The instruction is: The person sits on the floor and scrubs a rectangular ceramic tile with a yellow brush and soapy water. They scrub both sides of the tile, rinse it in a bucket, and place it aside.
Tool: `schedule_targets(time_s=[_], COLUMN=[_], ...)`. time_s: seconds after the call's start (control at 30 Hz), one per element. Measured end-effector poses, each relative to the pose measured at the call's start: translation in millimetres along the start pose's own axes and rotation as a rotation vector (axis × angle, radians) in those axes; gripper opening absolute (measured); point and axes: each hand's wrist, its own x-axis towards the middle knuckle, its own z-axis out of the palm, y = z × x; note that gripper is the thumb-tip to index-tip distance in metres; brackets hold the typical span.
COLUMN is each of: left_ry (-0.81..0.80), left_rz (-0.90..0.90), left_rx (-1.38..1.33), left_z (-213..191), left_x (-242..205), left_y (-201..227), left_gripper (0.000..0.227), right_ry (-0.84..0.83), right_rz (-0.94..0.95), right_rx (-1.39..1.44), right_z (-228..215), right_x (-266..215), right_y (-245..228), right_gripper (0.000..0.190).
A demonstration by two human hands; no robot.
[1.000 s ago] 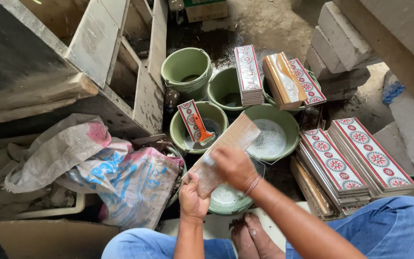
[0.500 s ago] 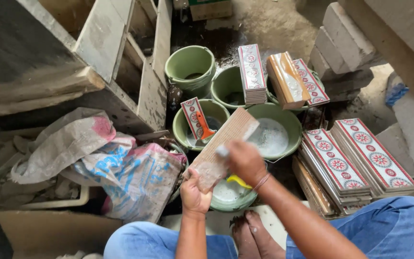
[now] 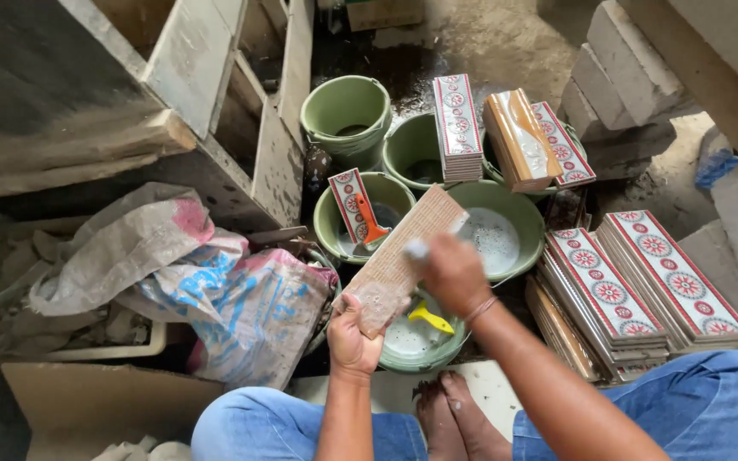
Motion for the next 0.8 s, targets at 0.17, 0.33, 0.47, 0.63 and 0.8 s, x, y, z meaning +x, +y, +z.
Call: schedule_targets(time_s=[0.17, 0.33, 0.47, 0.63, 0.8], left_ry=[-0.087, 0.106, 0.052, -0.142, 0.062], left_rz=[0.037, 0.053, 0.099, 0.128, 0.085], left_rx=[-0.024, 0.002, 0.044, 0.092, 0.050], left_z=[-12.9, -8.8, -18.3, -1.7, -36.2], left_x=[-1.9, 0.3, 18.5, -4.1, 21.2], left_y=[-1.7, 0.1, -3.9, -1.9, -18.1], left_gripper=[0.019, 0.040, 0.032, 0.040, 0.027], right_ry=[-0.073, -0.019, -0.074, 0.026, -0.003], right_rz=[0.699, 0.279, -0.094, 0.455, 0.078], right_rx=[0.061, 0.021, 0.052, 0.035, 0.107], right_z=[-0.2, 8.7, 7.6, 2.5, 3.7], right_x=[33.1, 14.5, 20.4, 55.4, 27.7], right_y=[48.7, -24.4, -14.5, 35.6, -44.1], right_gripper=[0.028, 0.025, 0.019, 0.027, 0.019])
